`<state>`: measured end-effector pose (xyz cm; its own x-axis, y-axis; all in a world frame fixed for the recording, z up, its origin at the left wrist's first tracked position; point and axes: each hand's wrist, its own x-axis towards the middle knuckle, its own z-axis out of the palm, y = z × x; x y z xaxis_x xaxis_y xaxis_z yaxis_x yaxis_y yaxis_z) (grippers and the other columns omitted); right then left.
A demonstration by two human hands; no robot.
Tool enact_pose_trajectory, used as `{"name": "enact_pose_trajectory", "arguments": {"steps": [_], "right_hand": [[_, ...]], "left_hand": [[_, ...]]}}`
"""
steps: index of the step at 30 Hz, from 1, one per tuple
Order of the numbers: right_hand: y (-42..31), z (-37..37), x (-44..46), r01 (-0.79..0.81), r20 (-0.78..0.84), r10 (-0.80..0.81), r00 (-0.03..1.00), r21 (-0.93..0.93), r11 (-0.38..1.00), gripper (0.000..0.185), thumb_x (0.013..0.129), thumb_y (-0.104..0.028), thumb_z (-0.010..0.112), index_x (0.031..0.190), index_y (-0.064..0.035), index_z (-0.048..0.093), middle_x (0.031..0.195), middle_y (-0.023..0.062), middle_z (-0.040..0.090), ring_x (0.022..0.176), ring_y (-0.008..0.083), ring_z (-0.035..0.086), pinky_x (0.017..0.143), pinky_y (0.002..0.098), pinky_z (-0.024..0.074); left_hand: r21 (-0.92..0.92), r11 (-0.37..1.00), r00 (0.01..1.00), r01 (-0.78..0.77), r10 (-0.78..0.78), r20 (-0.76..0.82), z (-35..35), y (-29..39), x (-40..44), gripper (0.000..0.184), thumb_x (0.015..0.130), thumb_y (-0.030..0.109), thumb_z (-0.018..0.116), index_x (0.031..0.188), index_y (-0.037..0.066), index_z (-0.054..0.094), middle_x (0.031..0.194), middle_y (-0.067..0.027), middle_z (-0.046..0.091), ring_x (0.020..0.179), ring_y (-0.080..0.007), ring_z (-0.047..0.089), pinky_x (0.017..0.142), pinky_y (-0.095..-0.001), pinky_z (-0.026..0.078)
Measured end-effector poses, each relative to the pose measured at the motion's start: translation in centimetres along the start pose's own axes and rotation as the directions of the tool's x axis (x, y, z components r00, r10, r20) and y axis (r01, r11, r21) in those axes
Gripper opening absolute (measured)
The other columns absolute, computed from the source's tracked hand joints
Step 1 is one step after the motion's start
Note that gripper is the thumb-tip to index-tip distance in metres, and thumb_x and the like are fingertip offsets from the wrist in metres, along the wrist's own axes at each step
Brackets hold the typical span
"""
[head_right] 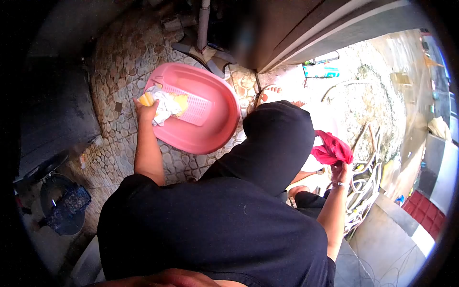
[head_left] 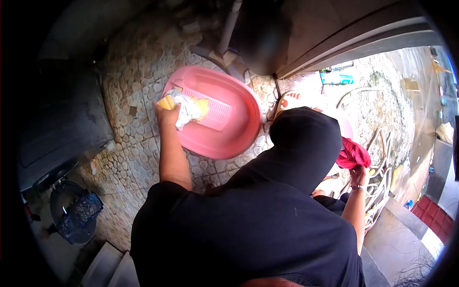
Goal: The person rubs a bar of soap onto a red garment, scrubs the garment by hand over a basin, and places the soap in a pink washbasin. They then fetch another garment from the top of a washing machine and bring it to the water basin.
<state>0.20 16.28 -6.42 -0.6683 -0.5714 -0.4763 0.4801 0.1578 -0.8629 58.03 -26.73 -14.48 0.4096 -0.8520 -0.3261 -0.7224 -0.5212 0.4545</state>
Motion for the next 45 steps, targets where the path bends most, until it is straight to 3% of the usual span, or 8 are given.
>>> {"name": "enact_pose_trajectory", "arguments": {"steps": [12,14,17,21,29,32,39,45], "right_hand": [[-3.3,2.1,-2.1,0.219,-0.013,-0.22,0.976,0.132,0.967,0.042,0.078,-0.024,0.059,0.115,-0.0063,0.049,0.111,0.0105,0.057,0.1,0.0255,0.056,0.084,0.0431,0.0477],[-4.5,3.2,-3.2,0.281,0.052,-0.306,0.951,0.271,0.921,0.045,0.077,-0.019,0.056,0.119,-0.0049,0.046,0.115,0.0119,0.055,0.106,0.0269,0.053,0.09,0.0448,0.0445],[-7.2,4.3,-4.5,0.293,0.042,-0.341,0.939,0.421,0.858,0.049,0.073,-0.009,0.051,0.122,-0.0047,0.045,0.119,0.0127,0.053,0.11,0.0279,0.05,0.097,0.0454,0.0381],[-8.3,3.2,-5.7,0.388,0.016,-0.445,0.895,0.462,0.797,0.043,0.077,-0.012,0.052,0.119,-0.0042,0.046,0.117,0.0121,0.054,0.11,0.0272,0.051,0.096,0.0455,0.0389],[-9.2,2.6,-6.5,0.476,-0.075,-0.501,0.862,0.458,0.75,0.031,0.081,-0.014,0.059,0.11,-0.006,0.051,0.102,0.0071,0.059,0.092,0.0205,0.059,0.079,0.0359,0.0485],[-9.7,1.9,-6.3,0.424,0.019,-0.487,0.873,0.464,0.778,0.029,0.082,-0.012,0.055,0.11,-0.0055,0.05,0.106,0.0074,0.057,0.099,0.0193,0.055,0.085,0.0343,0.0447],[-10.0,2.1,-4.4,0.296,0.12,-0.504,0.855,0.685,0.666,0.042,0.085,-0.033,0.055,0.118,-0.0089,0.043,0.116,0.0066,0.051,0.107,0.0187,0.049,0.093,0.0352,0.0397],[-8.5,-1.6,0.6,0.155,-0.175,-0.043,0.984,0.7,0.697,0.038,0.088,-0.042,0.05,0.091,-0.0052,0.057,0.085,0.0093,0.061,0.077,0.0199,0.06,0.072,0.0339,0.05]], "left_hand": [[0.171,0.898,0.895,-0.405,0.428,-0.129,2.9,3.9,0.3,0.074,0.07,0.036,0.069,0.126,-0.001,0.04,0.12,-0.0205,0.051,0.108,-0.0299,0.052,0.092,-0.0359,0.04],[-0.296,0.731,0.736,-0.615,0.667,0.117,5.0,7.2,0.7,0.048,0.075,0.03,0.066,0.112,0.002,0.056,0.103,-0.0145,0.062,0.091,-0.0229,0.06,0.082,-0.0316,0.046],[-0.269,0.618,0.598,-0.739,0.785,0.161,4.5,18.1,-9.9,0.028,0.079,0.024,0.063,0.099,0.004,0.063,0.087,-0.0106,0.066,0.076,-0.0176,0.062,0.071,-0.0281,0.048],[-0.513,0.036,-0.034,-0.857,0.992,0.126,6.0,27.6,-22.6,0.02,0.079,0.017,0.063,0.095,0.006,0.064,0.087,-0.0105,0.065,0.072,-0.0159,0.062,0.066,-0.0269,0.048],[-0.758,-0.076,-0.501,-0.648,0.791,0.35,8.9,34.7,-44.9,0.063,0.072,0.038,0.069,0.123,0.008,0.047,0.112,-0.0164,0.057,0.096,-0.0276,0.058,0.082,-0.0327,0.047],[-0.824,0.001,-0.583,-0.566,0.707,0.401,12.5,34.3,-49.1,0.076,0.075,0.048,0.062,0.132,0.006,0.035,0.12,-0.0225,0.049,0.112,-0.0325,0.049,0.095,-0.036,0.037],[-0.68,-0.214,-0.401,-0.701,0.907,0.128,18.8,34.3,-51.3,0.046,0.073,0.012,0.058,0.118,0.013,0.051,0.108,-0.0141,0.057,0.096,-0.0343,0.057,0.08,-0.0383,0.048],[-0.689,-0.458,-0.604,-0.561,0.796,-0.038,19.8,30.7,-56.6,0.025,0.065,0.012,0.064,0.089,0.012,0.056,0.075,-0.0097,0.056,0.065,-0.0295,0.058,0.058,-0.037,0.048]]}}
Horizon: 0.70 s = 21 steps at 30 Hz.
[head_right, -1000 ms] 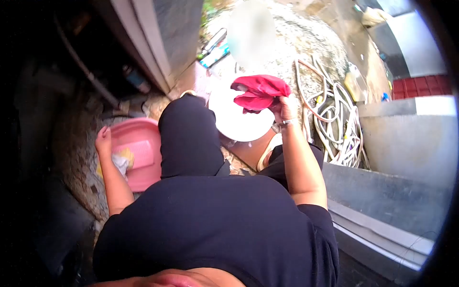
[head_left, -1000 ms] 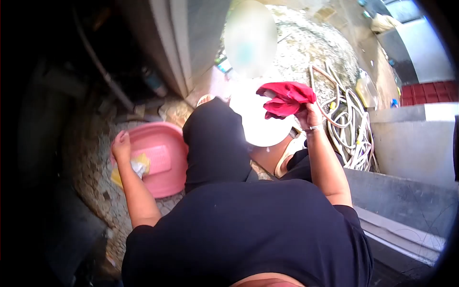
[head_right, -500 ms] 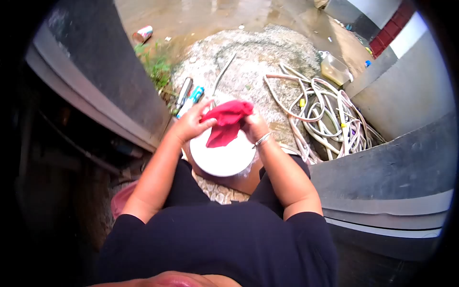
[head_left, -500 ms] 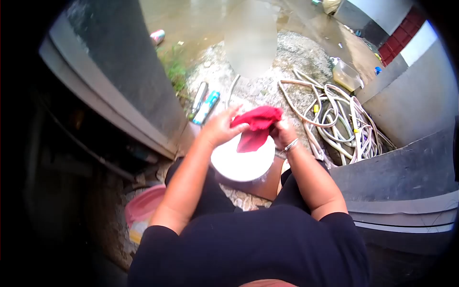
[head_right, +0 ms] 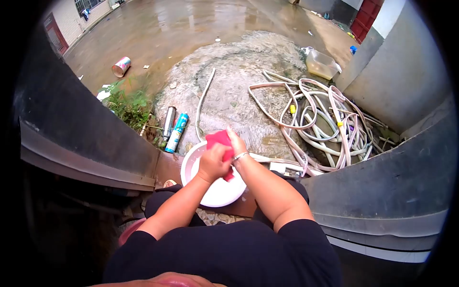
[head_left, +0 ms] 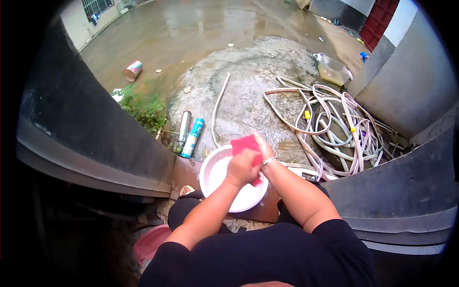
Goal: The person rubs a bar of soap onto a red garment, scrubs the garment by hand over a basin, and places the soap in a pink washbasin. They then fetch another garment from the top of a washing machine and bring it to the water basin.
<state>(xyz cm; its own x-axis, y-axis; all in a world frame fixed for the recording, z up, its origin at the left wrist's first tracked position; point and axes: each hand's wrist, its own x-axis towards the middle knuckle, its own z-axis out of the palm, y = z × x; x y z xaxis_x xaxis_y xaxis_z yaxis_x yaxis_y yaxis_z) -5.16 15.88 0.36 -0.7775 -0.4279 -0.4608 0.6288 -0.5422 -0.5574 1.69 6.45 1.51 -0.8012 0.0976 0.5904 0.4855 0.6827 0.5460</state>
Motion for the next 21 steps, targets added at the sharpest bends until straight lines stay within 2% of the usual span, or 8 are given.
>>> {"name": "enact_pose_trajectory", "arguments": {"steps": [2,6,10,14,16,17,20,21], "right_hand": [[-0.8,0.3,0.0,-0.072,-0.057,0.071,0.996,-0.017,0.997,0.033,0.086,-0.038,0.053,0.089,-0.0056,0.058,0.079,0.0094,0.06,0.069,0.0195,0.06,0.065,0.0329,0.0501],[1.1,0.6,0.6,0.171,-0.084,-0.194,0.977,-0.226,0.959,0.024,0.085,-0.029,0.057,0.084,-0.0052,0.059,0.074,0.0036,0.058,0.064,0.0118,0.054,0.057,0.027,0.0442],[3.5,0.5,1.7,0.261,-0.061,-0.269,0.961,-0.108,0.959,0.023,0.084,-0.028,0.057,0.083,-0.0056,0.059,0.073,0.0016,0.058,0.062,0.0101,0.053,0.059,0.024,0.042],[1.2,-2.0,3.8,0.006,-0.238,-0.097,0.966,-0.355,0.935,0.027,0.08,-0.033,0.06,0.079,-0.0064,0.061,0.07,0.0013,0.059,0.057,0.0105,0.052,0.052,0.0259,0.042],[1.4,-1.9,3.8,-0.031,-0.133,-0.08,0.988,-0.676,0.736,0.019,0.084,-0.026,0.056,0.077,-0.0075,0.058,0.069,0.0007,0.056,0.06,0.0111,0.053,0.053,0.0288,0.042],[2.3,-2.2,3.7,0.02,-0.121,-0.081,0.989,-0.439,0.898,0.017,0.084,-0.023,0.056,0.079,-0.0066,0.058,0.07,0.0022,0.057,0.062,0.011,0.054,0.055,0.0266,0.0437],[2.5,1.3,0.6,0.099,0.017,-0.098,0.995,-0.111,0.989,0.018,0.082,-0.023,0.058,0.086,-0.0055,0.059,0.073,0.0016,0.06,0.059,0.0097,0.055,0.053,0.0244,0.0432],[2.1,2.8,-0.6,0.121,0.052,-0.114,0.992,-0.159,0.98,0.013,0.084,-0.019,0.055,0.084,-0.0061,0.059,0.074,0.0012,0.059,0.061,0.0088,0.055,0.055,0.0233,0.0432]], "left_hand": [[-0.043,0.999,1.0,0.017,-0.017,-0.008,1.0,0.1,0.1,0.021,0.065,0.017,0.066,0.082,0.011,0.056,0.069,-0.0108,0.055,0.061,-0.0305,0.057,0.055,-0.0372,0.047],[0.009,0.938,0.925,0.346,-0.34,-0.171,-0.7,-3.1,2.7,0.024,0.078,0.029,0.06,0.069,0.008,0.052,0.063,-0.0154,0.055,0.056,-0.0341,0.055,0.049,-0.0409,0.044],[0.013,0.978,0.951,0.209,-0.2,-0.236,-1.4,-3.3,3.2,0.025,0.08,0.028,0.058,0.066,0.008,0.051,0.059,-0.0153,0.053,0.053,-0.0352,0.053,0.047,-0.0424,0.04],[-0.007,1.0,0.998,-0.013,0.013,0.058,1.7,-0.1,0.1,0.027,0.077,0.024,0.057,0.056,0.01,0.048,0.055,-0.0126,0.051,0.049,-0.0302,0.052,0.047,-0.0396,0.042],[0.036,0.996,0.996,0.084,-0.083,-0.025,1.0,-1.1,0.3,0.026,0.078,0.021,0.057,0.056,0.009,0.049,0.055,-0.013,0.051,0.05,-0.0303,0.053,0.046,-0.0391,0.042],[0.021,0.994,0.986,0.11,-0.107,-0.131,1.3,-2.4,0.6,0.025,0.08,0.021,0.054,0.058,0.008,0.052,0.057,-0.0137,0.052,0.051,-0.0325,0.053,0.046,-0.0403,0.042],[0.099,0.946,0.932,0.31,-0.282,-0.229,-0.6,-4.9,2.0,0.025,0.083,0.027,0.05,0.068,0.008,0.055,0.062,-0.0135,0.056,0.055,-0.0349,0.054,0.05,-0.044,0.043],[0.077,0.927,0.922,0.368,-0.353,-0.157,-1.2,-5.6,2.3,0.025,0.084,0.027,0.05,0.07,0.007,0.056,0.065,-0.0143,0.056,0.059,-0.0346,0.055,0.053,-0.0429,0.044]]}}
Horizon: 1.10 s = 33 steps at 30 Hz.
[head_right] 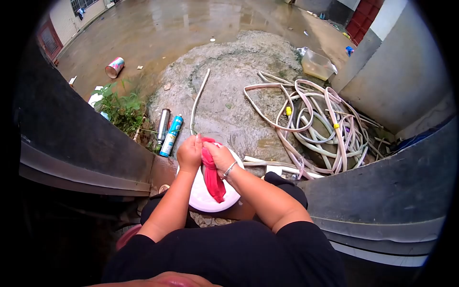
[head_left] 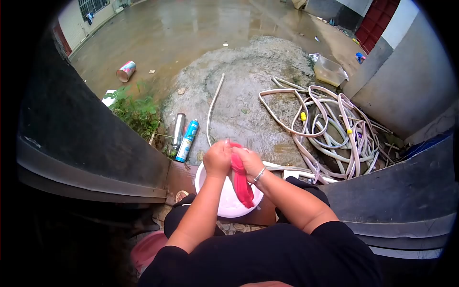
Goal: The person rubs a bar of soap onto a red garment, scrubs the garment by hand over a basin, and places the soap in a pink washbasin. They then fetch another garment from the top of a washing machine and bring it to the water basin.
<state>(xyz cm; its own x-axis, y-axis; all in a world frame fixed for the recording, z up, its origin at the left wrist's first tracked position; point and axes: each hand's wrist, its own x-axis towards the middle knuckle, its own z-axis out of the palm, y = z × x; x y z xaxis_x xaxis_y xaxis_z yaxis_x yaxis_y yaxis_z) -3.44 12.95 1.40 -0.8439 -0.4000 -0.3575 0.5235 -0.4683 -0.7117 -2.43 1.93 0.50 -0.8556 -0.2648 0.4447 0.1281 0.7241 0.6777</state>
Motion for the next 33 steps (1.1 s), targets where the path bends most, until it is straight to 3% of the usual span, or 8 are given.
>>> {"name": "enact_pose_trajectory", "arguments": {"steps": [7,8,15,19,25,27,31,33], "right_hand": [[-2.2,-1.4,0.3,0.033,0.073,-0.027,0.997,-0.08,0.996,0.013,0.084,-0.021,0.056,0.083,-0.0073,0.056,0.073,0.0021,0.058,0.063,0.0112,0.056,0.06,0.0255,0.0465],[-2.8,-1.6,0.1,0.043,0.075,-0.036,0.997,-0.082,0.996,0.014,0.083,-0.021,0.057,0.084,-0.0074,0.056,0.074,0.0023,0.058,0.065,0.0122,0.057,0.062,0.0269,0.0475],[-3.6,-2.1,0.0,-0.01,0.203,-0.004,0.979,0.066,0.998,0.017,0.083,-0.024,0.057,0.085,-0.0068,0.057,0.081,0.0055,0.06,0.07,0.015,0.059,0.068,0.0294,0.0492],[-1.8,-3.7,1.9,0.003,0.147,-0.025,0.989,0.148,0.989,0.024,0.086,-0.029,0.055,0.09,-0.0056,0.055,0.083,0.0068,0.06,0.074,0.0172,0.06,0.071,0.0311,0.0498],[0.6,-3.6,2.7,0.011,-0.257,0.016,0.966,0.104,0.995,0.033,0.09,-0.039,0.046,0.093,-0.0062,0.052,0.084,0.0079,0.06,0.08,0.0201,0.061,0.073,0.036,0.0492],[5.3,-10.4,7.8,-0.201,0.123,0.166,0.978,0.391,0.898,0.03,0.091,-0.037,0.044,0.086,-0.0106,0.057,0.082,0.0064,0.06,0.071,0.0182,0.057,0.068,0.0338,0.048],[4.5,-5.9,3.9,-0.072,0.168,-0.003,0.986,0.433,0.898,0.029,0.09,-0.036,0.045,0.088,-0.0088,0.057,0.079,0.0059,0.06,0.068,0.0168,0.056,0.066,0.0316,0.0473],[1.9,-1.1,0.8,0.034,-0.208,-0.049,0.977,-0.074,0.997,0.03,0.089,-0.035,0.048,0.09,-0.0062,0.057,0.076,0.0037,0.058,0.065,0.0137,0.054,0.06,0.0288,0.0445]], "left_hand": [[-0.366,0.93,0.9,0.014,0.148,0.41,0.5,-4.4,-0.5,0.039,0.085,0.026,0.053,0.116,0.004,0.05,0.108,-0.0199,0.054,0.098,-0.0289,0.055,0.085,-0.0336,0.042],[-0.461,0.827,0.783,0.321,0.042,0.621,0.6,-4.4,-0.7,0.057,0.08,0.031,0.06,0.126,0.003,0.04,0.119,-0.0189,0.048,0.107,-0.0256,0.05,0.09,-0.0334,0.04],[-0.398,0.809,0.65,0.432,0.027,0.76,-2.1,-0.9,0.0,0.071,0.062,0.042,0.076,0.114,0.001,0.051,0.109,-0.0131,0.058,0.102,-0.0199,0.054,0.088,-0.0327,0.042],[-0.218,0.975,0.892,0.028,0.075,0.445,-1.8,-2.1,0.7,0.051,0.062,0.028,0.077,0.102,0.002,0.058,0.092,-0.0109,0.062,0.086,-0.0232,0.059,0.079,-0.0332,0.046],[-0.366,0.925,0.985,-0.099,0.144,0.097,0.9,1.1,-0.8,0.031,0.059,-0.001,0.059,0.09,0.004,0.052,0.107,-0.0153,0.056,0.095,-0.0352,0.054,0.083,-0.038,0.044],[-0.359,0.89,0.916,-0.28,0.36,0.178,1.1,4.2,-2.6,0.028,0.062,0.004,0.063,0.089,0.005,0.056,0.103,-0.0136,0.057,0.088,-0.0329,0.057,0.077,-0.0379,0.046],[-0.182,0.948,0.965,-0.262,0.257,-0.048,1.9,3.1,-2.1,0.014,0.071,0.023,0.065,0.073,0.011,0.059,0.077,-0.0102,0.057,0.066,-0.0287,0.058,0.057,-0.0374,0.048],[-0.052,0.998,0.997,-0.021,0.017,-0.076,0.9,1.4,-0.2,0.017,0.071,0.024,0.064,0.067,0.01,0.056,0.072,-0.0104,0.054,0.061,-0.0296,0.056,0.054,-0.0398,0.046]]}}
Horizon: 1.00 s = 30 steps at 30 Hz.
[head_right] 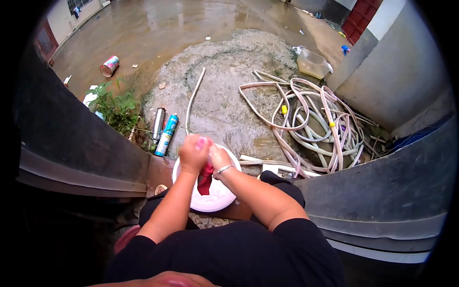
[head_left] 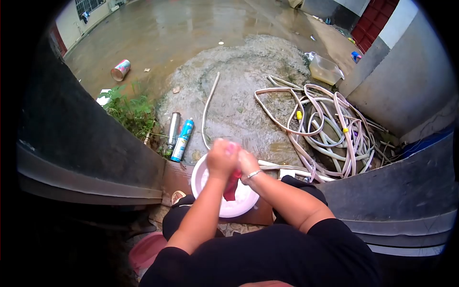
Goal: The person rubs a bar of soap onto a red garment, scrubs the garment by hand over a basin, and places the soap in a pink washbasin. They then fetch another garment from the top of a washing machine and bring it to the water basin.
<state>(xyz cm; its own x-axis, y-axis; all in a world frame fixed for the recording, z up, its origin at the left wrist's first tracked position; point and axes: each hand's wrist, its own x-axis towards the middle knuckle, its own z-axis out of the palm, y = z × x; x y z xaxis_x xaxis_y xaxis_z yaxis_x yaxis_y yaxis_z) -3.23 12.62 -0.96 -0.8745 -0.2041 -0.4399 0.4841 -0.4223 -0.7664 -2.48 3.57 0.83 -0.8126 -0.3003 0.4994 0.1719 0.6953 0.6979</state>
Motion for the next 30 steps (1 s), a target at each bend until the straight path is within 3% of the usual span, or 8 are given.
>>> {"name": "enact_pose_trajectory", "arguments": {"steps": [4,8,15,19,22,24,27,30], "right_hand": [[1.3,-2.3,2.6,-0.047,0.043,0.048,0.998,-0.041,0.998,0.033,0.086,-0.038,0.053,0.088,-0.0056,0.057,0.075,0.0035,0.057,0.063,0.0142,0.053,0.059,0.0282,0.0445],[-0.3,-2.9,3.1,-0.258,-0.028,0.259,0.965,0.035,0.965,0.034,0.084,-0.04,0.057,0.083,-0.0066,0.054,0.074,0.0042,0.056,0.064,0.0147,0.054,0.058,0.0299,0.0456],[-1.2,0.1,0.5,-0.01,0.069,0.007,0.998,0.045,0.999,0.027,0.088,-0.032,0.051,0.079,-0.0074,0.056,0.072,0.0046,0.058,0.058,0.0142,0.054,0.051,0.0318,0.0441],[2.2,-5.5,6.9,-0.175,-0.128,0.153,0.98,-0.179,0.968,0.027,0.086,-0.033,0.053,0.074,-0.0085,0.054,0.063,0.0023,0.055,0.054,0.0132,0.052,0.052,0.0299,0.0438],[0.9,-3.6,3.7,-0.298,-0.047,0.306,0.951,0.127,0.946,0.026,0.084,-0.033,0.056,0.073,-0.0096,0.054,0.063,0.0025,0.054,0.055,0.0132,0.052,0.052,0.0297,0.0438],[-0.8,-1.2,1.4,-0.143,0.117,0.13,0.985,0.115,0.983,0.029,0.087,-0.036,0.051,0.074,-0.0107,0.053,0.062,0.0033,0.054,0.051,0.0155,0.052,0.046,0.0318,0.043],[-3.4,1.6,-3.3,-0.127,0.206,0.114,0.972,0.049,0.991,0.029,0.087,-0.036,0.05,0.072,-0.0114,0.053,0.062,0.0037,0.054,0.053,0.0157,0.053,0.048,0.0326,0.0435],[-0.3,-1.9,2.5,-0.227,-0.031,0.235,0.972,0.163,0.96,0.029,0.087,-0.035,0.05,0.068,-0.012,0.052,0.061,0.0036,0.054,0.051,0.016,0.052,0.046,0.0315,0.0425]], "left_hand": [[0.076,0.99,0.992,-0.118,0.121,-0.032,-0.5,0.4,-0.1,0.015,0.068,0.02,0.063,0.062,0.01,0.052,0.065,-0.0097,0.051,0.057,-0.0295,0.053,0.053,-0.0409,0.044],[-0.091,0.907,0.888,-0.411,0.421,0.187,0.6,3.0,-4.0,0.016,0.062,0.018,0.061,0.058,0.013,0.047,0.058,-0.008,0.048,0.054,-0.0271,0.052,0.051,-0.0375,0.041],[0.172,0.985,0.999,-0.029,0.033,-0.019,0.2,-0.4,-0.3,0.026,0.074,0.026,0.06,0.059,0.008,0.049,0.06,-0.0122,0.047,0.056,-0.0341,0.051,0.051,-0.0427,0.041],[-0.109,0.921,0.883,-0.373,0.389,0.263,0.9,2.4,-3.4,0.021,0.072,0.019,0.061,0.059,0.007,0.049,0.06,-0.0131,0.051,0.056,-0.0311,0.054,0.052,-0.0409,0.043],[-0.011,0.968,0.955,-0.251,0.25,0.16,0.7,1.7,-2.6,0.016,0.071,0.017,0.06,0.06,0.009,0.051,0.06,-0.0139,0.052,0.056,-0.0322,0.054,0.05,-0.0413,0.043],[0.017,0.999,0.996,-0.041,0.039,0.082,-0.2,0.9,-0.6,0.017,0.074,0.02,0.057,0.063,0.008,0.053,0.061,-0.0144,0.053,0.056,-0.0337,0.054,0.051,-0.0427,0.043],[0.194,0.955,0.971,-0.224,0.201,0.133,-0.2,-1.4,0.3,0.021,0.078,0.024,0.054,0.065,0.008,0.054,0.062,-0.0144,0.055,0.057,-0.0348,0.054,0.051,-0.0437,0.043],[0.077,0.995,0.974,-0.069,0.051,0.222,-0.2,1.9,-1.5,0.023,0.08,0.027,0.054,0.065,0.008,0.055,0.061,-0.0141,0.056,0.057,-0.0352,0.054,0.052,-0.0438,0.043]]}}
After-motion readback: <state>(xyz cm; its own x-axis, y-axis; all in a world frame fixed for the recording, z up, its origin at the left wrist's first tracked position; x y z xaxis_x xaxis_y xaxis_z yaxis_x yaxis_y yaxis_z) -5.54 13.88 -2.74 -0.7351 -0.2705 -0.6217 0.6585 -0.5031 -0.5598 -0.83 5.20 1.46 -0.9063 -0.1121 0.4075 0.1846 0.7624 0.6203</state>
